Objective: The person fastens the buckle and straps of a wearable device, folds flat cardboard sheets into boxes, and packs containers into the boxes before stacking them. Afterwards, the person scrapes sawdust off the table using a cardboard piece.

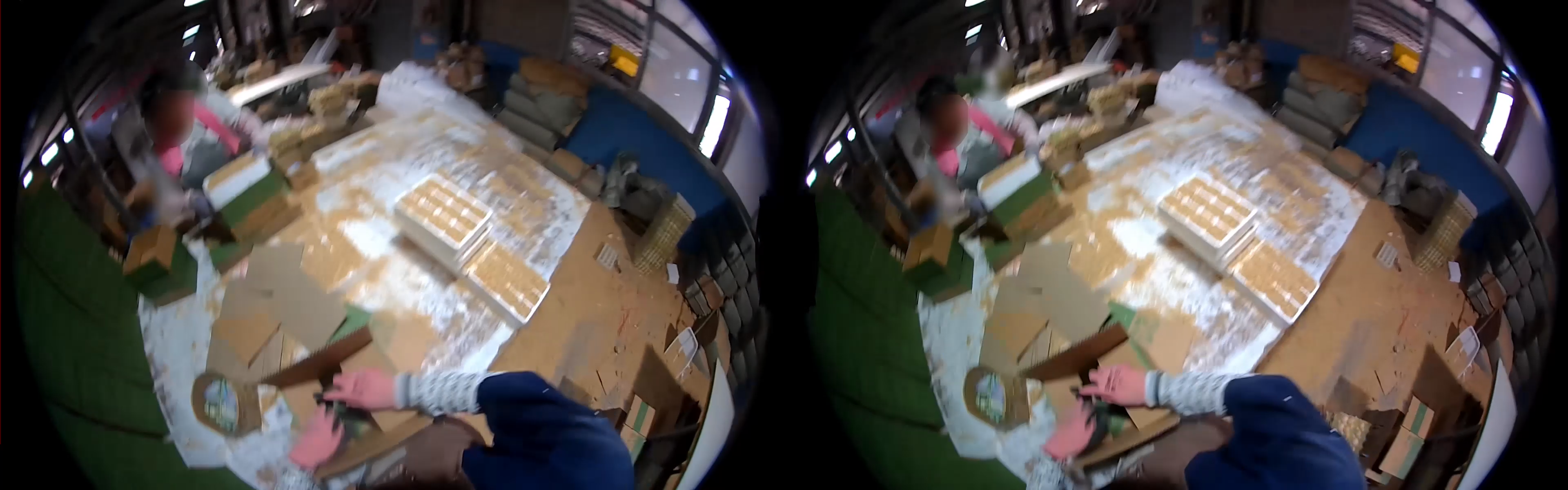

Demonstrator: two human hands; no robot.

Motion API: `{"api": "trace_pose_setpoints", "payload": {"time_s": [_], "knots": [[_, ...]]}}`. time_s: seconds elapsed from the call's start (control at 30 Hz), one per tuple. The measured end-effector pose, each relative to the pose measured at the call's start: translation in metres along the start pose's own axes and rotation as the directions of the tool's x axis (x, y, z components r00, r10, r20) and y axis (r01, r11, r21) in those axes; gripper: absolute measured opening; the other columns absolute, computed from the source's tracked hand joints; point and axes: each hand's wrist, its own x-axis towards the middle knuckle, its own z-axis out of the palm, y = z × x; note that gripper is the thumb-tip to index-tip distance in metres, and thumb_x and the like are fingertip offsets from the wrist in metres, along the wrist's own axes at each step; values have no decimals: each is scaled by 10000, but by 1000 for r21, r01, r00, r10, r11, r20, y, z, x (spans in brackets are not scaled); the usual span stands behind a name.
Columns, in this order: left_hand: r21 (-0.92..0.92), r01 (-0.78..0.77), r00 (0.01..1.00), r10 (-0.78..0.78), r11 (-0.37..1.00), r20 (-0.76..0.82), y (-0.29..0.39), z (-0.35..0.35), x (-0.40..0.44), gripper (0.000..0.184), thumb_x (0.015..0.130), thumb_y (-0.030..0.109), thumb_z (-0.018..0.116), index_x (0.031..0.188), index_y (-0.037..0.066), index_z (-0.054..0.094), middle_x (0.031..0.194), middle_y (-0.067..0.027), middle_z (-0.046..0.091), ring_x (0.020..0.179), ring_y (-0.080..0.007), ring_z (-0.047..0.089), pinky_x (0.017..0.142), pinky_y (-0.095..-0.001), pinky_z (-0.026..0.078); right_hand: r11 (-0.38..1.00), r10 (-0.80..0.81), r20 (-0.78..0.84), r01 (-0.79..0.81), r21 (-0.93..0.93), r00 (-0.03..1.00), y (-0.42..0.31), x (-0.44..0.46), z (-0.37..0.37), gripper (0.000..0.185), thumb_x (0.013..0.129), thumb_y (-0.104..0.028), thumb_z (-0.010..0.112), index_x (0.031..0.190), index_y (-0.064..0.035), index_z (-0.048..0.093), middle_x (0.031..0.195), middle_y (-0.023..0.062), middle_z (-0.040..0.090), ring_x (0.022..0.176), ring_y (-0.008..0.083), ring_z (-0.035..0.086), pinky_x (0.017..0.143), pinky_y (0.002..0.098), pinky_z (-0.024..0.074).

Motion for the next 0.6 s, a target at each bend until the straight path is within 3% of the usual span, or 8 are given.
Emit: {"api": "trace_pose_setpoints", "payload": {"time_s": [0.17,0.2,0.23,0.3,0.33,0.4,0.47,0.6], "knots": [[-818,-36,998,-27,573,-63,4,-21,-60,899,684,169,747,1405,8,233,1450,-152,285,1329,-308,288,1081,-406,295,977,89,300,-25,-210,950,36,2,30,503,803,-246,540,1302,-187,508,930,130,569,787,266,576,667,354,459],[-786,-97,976,-95,611,-194,3,-12,-60,997,650,118,781,1439,6,183,1483,-137,248,1358,-298,252,1103,-391,277,986,100,394,-39,-161,914,31,12,13,521,806,-281,567,1311,-178,495,978,134,579,843,283,583,694,361,466],[-51,-52,874,21,997,-486,47,-63,-49,1012,617,115,795,1430,1,203,1457,-154,281,1349,-312,262,1085,-383,303,998,50,561,-55,-8,827,29,39,-21,508,826,-280,565,1315,-166,482,1047,141,566,895,302,576,742,377,464],[-614,69,818,-396,786,-416,36,-34,-19,960,639,88,771,1419,-2,219,1445,-170,294,1333,-308,286,1083,-391,300,989,-66,377,9,150,924,58,83,-25,462,868,-261,540,1308,-140,468,1162,165,531,998,336,547,840,393,447],[-822,66,825,-494,566,-274,20,-15,-11,946,649,77,761,1420,0,219,1436,-170,315,1321,-300,308,1081,-394,300,988,-108,-4,108,109,994,90,89,-10,428,889,-244,517,1297,-127,467,1207,183,509,1049,351,525,889,392,432],[-750,79,856,-430,657,-287,20,-14,-10,858,744,114,705,1428,4,198,1425,-180,338,1294,-269,347,1065,-383,311,955,286,-633,-155,254,720,28,84,-108,417,919,-324,467,1253,-79,519,1306,197,465,1161,345,473,1001,432,355],[-741,76,865,-413,667,-284,25,-23,-13,819,759,145,687,1420,9,223,1412,-180,355,1280,-276,362,1056,-387,319,732,249,-416,-451,-511,875,42,29,-52,462,929,-260,451,1334,-42,409,1373,201,398,1252,370,384,1005,524,320],[-759,89,857,-438,645,-272,30,-32,-12,747,788,207,651,1403,18,272,1386,-179,388,1251,-292,393,1037,-395,336,690,636,-266,-688,-226,725,1,-42,-28,614,909,-451,408,1377,-55,370,1297,207,486,1186,360,472,981,499,357]]}}
